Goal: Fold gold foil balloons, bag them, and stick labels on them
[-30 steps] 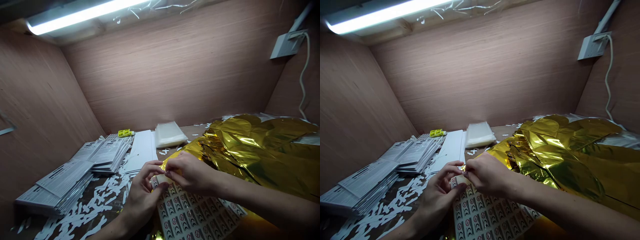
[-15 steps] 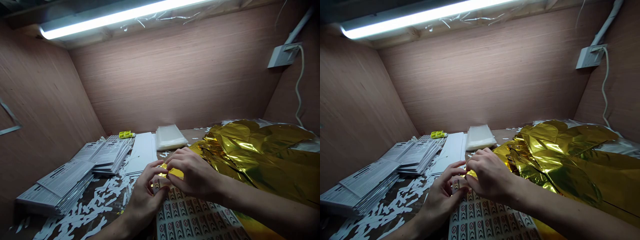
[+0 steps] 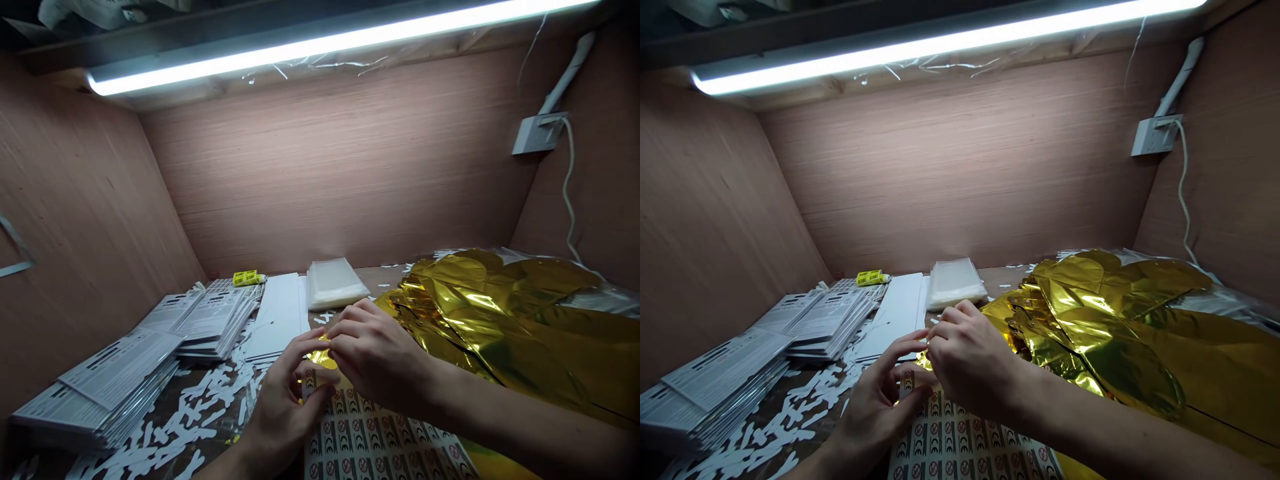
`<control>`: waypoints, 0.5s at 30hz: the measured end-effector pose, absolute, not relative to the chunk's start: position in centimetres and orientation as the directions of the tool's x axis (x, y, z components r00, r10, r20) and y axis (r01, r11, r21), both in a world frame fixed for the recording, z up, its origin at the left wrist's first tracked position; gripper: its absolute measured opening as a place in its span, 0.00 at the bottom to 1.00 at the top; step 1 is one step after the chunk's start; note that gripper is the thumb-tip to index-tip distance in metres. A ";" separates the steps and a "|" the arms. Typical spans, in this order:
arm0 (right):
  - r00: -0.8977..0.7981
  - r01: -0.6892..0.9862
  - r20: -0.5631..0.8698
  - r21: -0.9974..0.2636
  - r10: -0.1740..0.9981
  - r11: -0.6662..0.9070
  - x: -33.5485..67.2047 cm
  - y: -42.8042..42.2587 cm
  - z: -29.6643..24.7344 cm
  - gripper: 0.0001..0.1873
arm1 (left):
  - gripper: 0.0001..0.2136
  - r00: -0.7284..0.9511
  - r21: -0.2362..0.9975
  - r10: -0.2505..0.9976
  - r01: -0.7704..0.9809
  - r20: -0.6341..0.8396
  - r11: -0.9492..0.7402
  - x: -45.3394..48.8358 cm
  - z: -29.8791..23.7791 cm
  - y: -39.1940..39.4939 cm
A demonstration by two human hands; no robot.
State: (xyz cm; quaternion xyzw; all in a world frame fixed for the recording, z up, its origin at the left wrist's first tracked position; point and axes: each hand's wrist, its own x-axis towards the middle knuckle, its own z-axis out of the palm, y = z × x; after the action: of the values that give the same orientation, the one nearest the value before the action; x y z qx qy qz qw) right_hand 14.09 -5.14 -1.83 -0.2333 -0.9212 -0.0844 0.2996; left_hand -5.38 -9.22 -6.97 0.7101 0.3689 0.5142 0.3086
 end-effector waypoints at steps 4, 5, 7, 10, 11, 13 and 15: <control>-0.673 0.458 0.576 -0.168 0.464 0.873 14.1 -5.0 -1.9 0.12 | 0.21 0.197 0.864 0.874 0.166 0.443 -0.475 -5.5 -6.9 -9.2; -0.639 0.448 0.559 -0.288 0.529 0.846 14.0 -4.9 -1.8 0.11 | 0.21 0.202 0.884 0.889 0.149 0.412 -0.443 -5.5 -6.9 -9.2; -0.560 0.388 0.466 -0.583 0.685 0.714 14.0 -4.7 -1.6 0.09 | 0.23 0.222 0.931 0.920 0.100 0.323 -0.351 -5.5 -7.0 -9.1; -0.486 0.177 0.224 -0.921 0.845 0.346 13.9 -4.4 -1.4 0.11 | 0.25 0.245 0.970 0.938 -0.044 0.244 -0.241 -5.5 -6.9 -8.9; -0.486 0.091 0.147 -0.972 0.862 0.218 13.8 -4.4 -1.4 0.13 | 0.24 0.238 0.969 0.941 -0.097 0.242 -0.225 -5.5 -6.9 -8.8; -0.497 -0.053 0.021 -0.999 0.867 -0.006 13.7 -4.3 -1.6 0.14 | 0.23 0.215 0.965 0.947 -0.165 0.238 -0.205 -5.5 -6.7 -8.6; -0.527 -0.144 -0.042 -0.980 0.849 -0.138 13.5 -4.4 -1.9 0.14 | 0.20 0.215 0.968 0.954 -0.181 0.211 -0.173 -5.5 -6.5 -8.6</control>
State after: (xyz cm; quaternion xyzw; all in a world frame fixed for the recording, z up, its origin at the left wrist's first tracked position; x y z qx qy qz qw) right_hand 13.54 -4.37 -1.88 -0.3224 -0.5464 0.6818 0.3643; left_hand -5.48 -8.55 -6.47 0.5597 0.3451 0.5230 0.5424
